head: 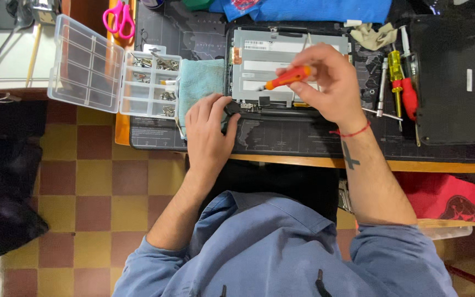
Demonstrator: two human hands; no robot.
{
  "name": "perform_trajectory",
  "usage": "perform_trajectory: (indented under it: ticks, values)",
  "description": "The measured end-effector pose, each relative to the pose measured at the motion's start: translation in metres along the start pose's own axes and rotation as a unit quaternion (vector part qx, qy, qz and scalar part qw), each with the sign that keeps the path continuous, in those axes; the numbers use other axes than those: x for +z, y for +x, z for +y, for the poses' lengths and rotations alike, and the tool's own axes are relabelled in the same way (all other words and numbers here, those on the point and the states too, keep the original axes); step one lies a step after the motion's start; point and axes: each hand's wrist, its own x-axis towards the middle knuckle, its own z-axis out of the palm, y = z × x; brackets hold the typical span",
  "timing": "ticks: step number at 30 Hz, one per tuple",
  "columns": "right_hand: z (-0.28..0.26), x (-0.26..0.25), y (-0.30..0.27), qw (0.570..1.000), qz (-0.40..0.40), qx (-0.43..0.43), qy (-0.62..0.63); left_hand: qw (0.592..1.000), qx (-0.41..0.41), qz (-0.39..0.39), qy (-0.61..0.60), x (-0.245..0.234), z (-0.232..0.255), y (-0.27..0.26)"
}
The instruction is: The person removes the back cover of a disassembled electronic device, then uses a screwdriver to remove screws from a small black component near the battery. The person continues to adjust and reposition the component with their hands.
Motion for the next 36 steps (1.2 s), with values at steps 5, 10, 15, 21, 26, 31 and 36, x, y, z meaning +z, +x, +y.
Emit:
perform_trajectory:
  ticks: [5, 10, 15, 21, 26, 31, 36]
  values:
    - [0.008, 0.02, 0.02, 0.996, -0.02, -0.019, 0.081, 1.0, 0.005, -0.004, -0.024, -0.004, -0.001, 0.008]
    - [0.004, 0.039, 0.023, 0.998, -0.044, -0.026, 0.03, 1.0, -0.017, 0.006, -0.007, 0.0, -0.007, 0.008]
    - [0.046, 0.043, 0.001, 0.999, -0.022, -0.041, -0.008, 0.999, -0.024, 0.03, -0.024, 0.01, -0.018, 0.002]
    - [0.061, 0.043, -0.002, 0.994, 0.006, -0.103, -0.034, 0.997, 0.003, 0.071, -0.021, 0.019, -0.019, 0.002]
    - [0.06, 0.045, -0.001, 0.994, -0.004, -0.101, -0.033, 0.996, 0.013, 0.077, -0.036, 0.018, -0.019, 0.004]
    - [0.059, 0.044, 0.0, 0.994, -0.012, -0.103, -0.035, 0.996, 0.023, 0.081, -0.038, 0.017, -0.017, 0.005]
    - [0.051, 0.044, 0.002, 0.99, -0.022, -0.123, -0.061, 0.995, 0.03, 0.079, -0.047, 0.017, -0.019, 0.005]
